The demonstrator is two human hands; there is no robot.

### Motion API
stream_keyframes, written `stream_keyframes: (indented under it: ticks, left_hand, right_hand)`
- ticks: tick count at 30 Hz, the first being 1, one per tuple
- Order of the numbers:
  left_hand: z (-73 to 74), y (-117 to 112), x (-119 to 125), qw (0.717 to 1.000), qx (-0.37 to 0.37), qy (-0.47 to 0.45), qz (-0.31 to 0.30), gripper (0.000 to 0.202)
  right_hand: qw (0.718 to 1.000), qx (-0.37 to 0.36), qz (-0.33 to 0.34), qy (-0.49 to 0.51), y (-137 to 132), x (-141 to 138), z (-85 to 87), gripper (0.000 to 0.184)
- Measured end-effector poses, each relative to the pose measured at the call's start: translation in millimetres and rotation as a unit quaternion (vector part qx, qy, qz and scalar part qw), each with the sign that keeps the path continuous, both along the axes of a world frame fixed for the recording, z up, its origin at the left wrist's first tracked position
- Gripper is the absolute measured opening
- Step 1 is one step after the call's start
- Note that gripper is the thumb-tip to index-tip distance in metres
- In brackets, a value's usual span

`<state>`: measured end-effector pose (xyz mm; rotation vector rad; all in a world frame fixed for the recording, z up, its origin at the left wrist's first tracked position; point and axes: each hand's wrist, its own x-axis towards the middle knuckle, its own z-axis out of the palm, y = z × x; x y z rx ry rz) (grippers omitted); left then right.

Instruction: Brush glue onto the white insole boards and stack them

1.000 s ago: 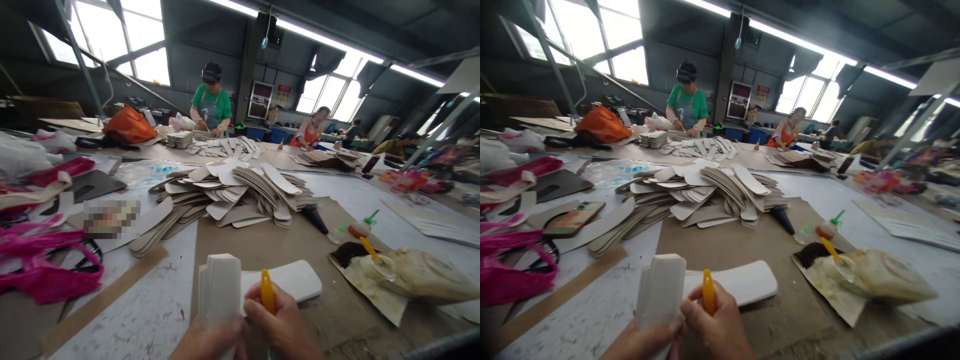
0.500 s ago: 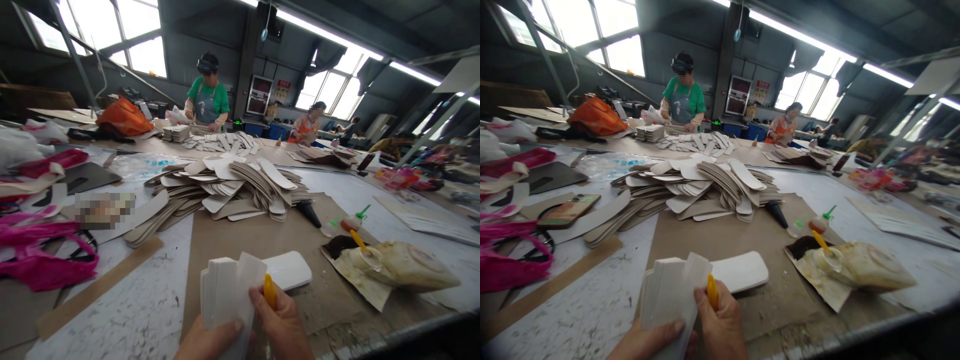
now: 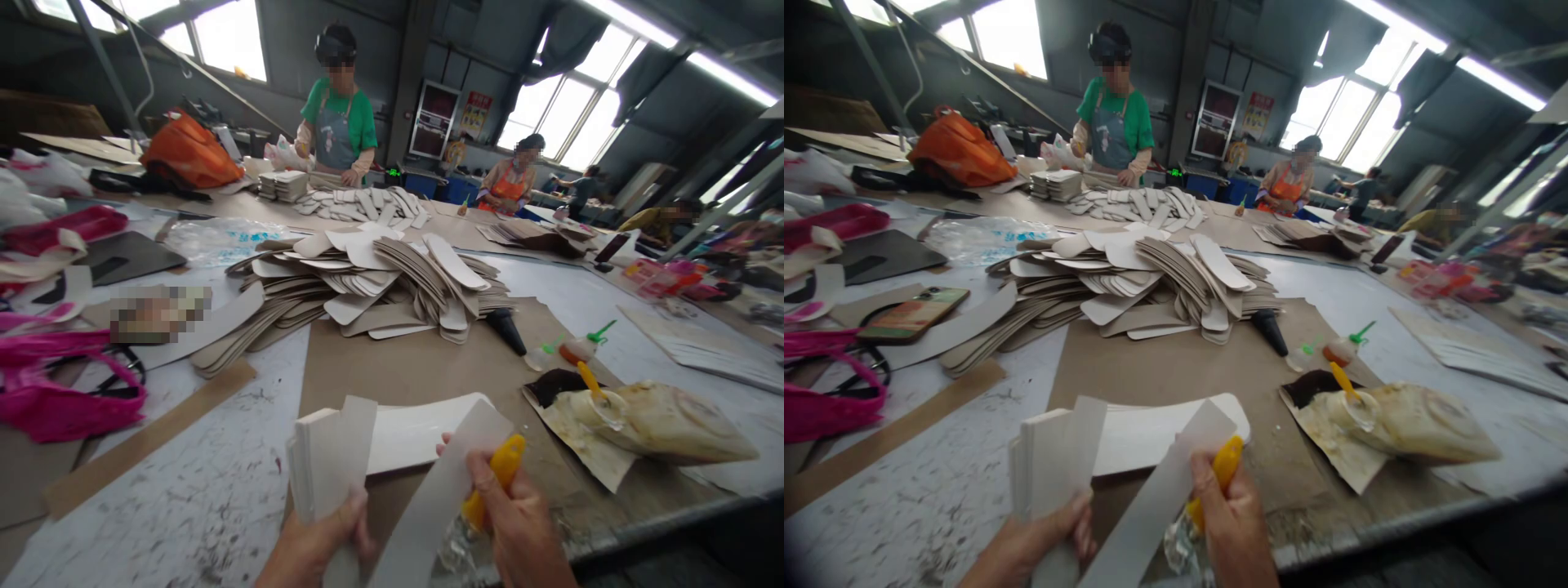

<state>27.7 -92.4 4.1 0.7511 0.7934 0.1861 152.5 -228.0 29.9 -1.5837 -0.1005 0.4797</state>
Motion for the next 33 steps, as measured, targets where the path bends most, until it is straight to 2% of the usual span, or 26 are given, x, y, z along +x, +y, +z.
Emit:
stream_keyframes:
  ticks: [2, 4, 7, 9, 12, 14, 17, 19, 23, 26, 30, 33]
  left_hand:
    - [-2.1, 7, 0, 0.999, 0.001, 0.016, 0.043, 0.040]
    - [-5.5, 16, 2, 0.998, 0.011, 0.033, 0.060, 0.047]
    - [-10.8, 28, 8, 0.998, 0.035, 0.044, 0.036, 0.046]
    - [-12.6, 33, 13, 0.997, 0.069, 0.043, 0.016, 0.043]
    - [-11.6, 39, 20, 0.991, 0.120, 0.062, -0.016, 0.040]
    - [-9.5, 42, 23, 0.985, 0.140, 0.097, -0.022, 0.041]
    - [-6.7, 48, 27, 0.980, 0.149, 0.126, -0.023, 0.040]
    - [-6.3, 53, 28, 0.982, 0.143, 0.122, -0.031, 0.041]
    - [-6.8, 63, 29, 0.984, 0.116, 0.115, -0.064, 0.045]
    - [-5.8, 68, 30, 0.985, 0.106, 0.110, -0.079, 0.044]
    - [-4.1, 71, 31, 0.986, 0.095, 0.109, -0.088, 0.042]
    - [-5.6, 73, 32, 0.985, 0.088, 0.113, -0.091, 0.043]
  right_hand:
    - [0.999, 0.009, 0.013, 0.047, -12, 6, 6.7, 0.050]
    - [0.998, -0.002, 0.008, 0.070, -20, 9, 14.2, 0.049]
    - [0.995, -0.041, 0.023, 0.092, -24, 12, 24.9, 0.049]
    - [0.990, -0.084, 0.056, 0.095, -22, 15, 31.1, 0.051]
    - [0.974, -0.178, 0.133, 0.043, -15, 27, 39.0, 0.048]
    - [0.943, -0.242, 0.228, -0.024, -6, 37, 43.7, 0.044]
    - [0.862, -0.324, 0.364, -0.139, 17, 51, 48.0, 0.036]
    - [0.816, -0.361, 0.415, -0.177, 37, 57, 47.7, 0.030]
    - [0.770, -0.375, 0.478, -0.193, 78, 61, 40.2, 0.022]
    - [0.730, -0.409, 0.504, -0.212, 100, 62, 33.2, 0.018]
    - [0.667, -0.467, 0.506, -0.284, 111, 65, 25.2, 0.018]
    - [0.654, -0.477, 0.506, -0.299, 113, 67, 20.3, 0.018]
